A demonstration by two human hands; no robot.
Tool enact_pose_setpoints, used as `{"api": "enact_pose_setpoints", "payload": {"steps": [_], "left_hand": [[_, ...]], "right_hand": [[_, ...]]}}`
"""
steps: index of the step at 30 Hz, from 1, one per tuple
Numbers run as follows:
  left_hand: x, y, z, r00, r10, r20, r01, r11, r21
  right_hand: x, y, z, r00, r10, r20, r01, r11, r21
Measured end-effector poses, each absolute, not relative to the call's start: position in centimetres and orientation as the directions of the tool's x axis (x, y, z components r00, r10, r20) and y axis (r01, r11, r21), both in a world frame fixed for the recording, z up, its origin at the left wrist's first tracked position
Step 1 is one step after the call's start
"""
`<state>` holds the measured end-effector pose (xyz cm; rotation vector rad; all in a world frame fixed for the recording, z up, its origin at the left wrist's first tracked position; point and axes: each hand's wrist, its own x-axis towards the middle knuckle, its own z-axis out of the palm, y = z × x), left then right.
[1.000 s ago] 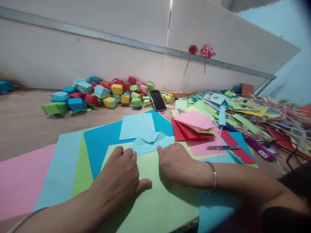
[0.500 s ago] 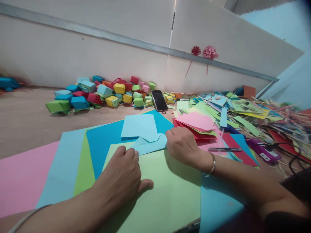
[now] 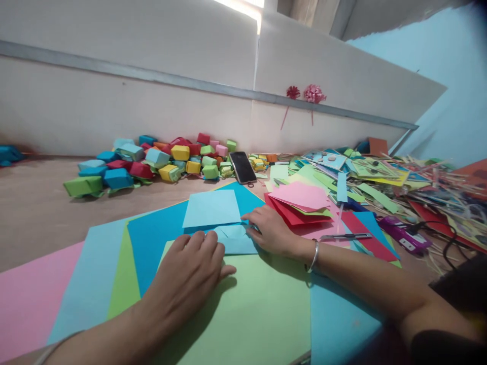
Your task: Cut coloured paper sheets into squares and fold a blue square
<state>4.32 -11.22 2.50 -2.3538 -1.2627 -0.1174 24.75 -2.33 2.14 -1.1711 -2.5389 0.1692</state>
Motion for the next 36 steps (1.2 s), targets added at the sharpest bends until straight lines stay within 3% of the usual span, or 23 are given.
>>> {"api": "enact_pose_setpoints", "payload": {"steps": [2,6,11,18,24,27,33,36], "left_hand": [[4.1,-10.7,1.8,0.588,0.75,0.302,0.803,-0.496,-0.331],[3.5,-10.0,0.4,0.633,0.618,0.467,0.767,-0.584,-0.267],[3.4,-9.4,0.4,0.666,0.574,0.476,0.664,-0.748,-0.027],[3.7,-9.6,1.1,0.625,0.622,0.472,0.669,-0.738,0.088],[3.6,-10.0,1.6,0.469,0.706,0.53,0.703,-0.662,0.259],[3.7,-10.0,1.6,0.378,0.753,0.538,0.702,-0.612,0.364],[3.5,-9.0,1.7,0.253,0.831,0.495,0.689,-0.514,0.511],[3.2,-8.5,2.0,0.242,0.854,0.461,0.681,-0.488,0.546]], "right_hand": [[24.8,-2.6,2.3,-0.603,0.758,0.246,0.71,0.652,-0.267],[24.9,-3.2,2.7,-0.593,0.755,0.281,0.655,0.655,-0.376],[24.5,-4.1,3.3,-0.57,0.802,0.179,0.614,0.56,-0.555],[24.4,-4.4,3.6,-0.595,0.767,0.24,0.535,0.601,-0.593],[24.9,-4.3,3.5,-0.593,0.756,0.279,0.437,0.593,-0.676],[25.1,-4.4,3.1,-0.592,0.697,0.406,0.41,0.693,-0.593],[25.3,-4.5,2.7,-0.637,0.509,0.58,0.538,0.831,-0.138],[25.4,-4.4,2.6,-0.66,0.44,0.609,0.528,0.848,-0.042]]}}
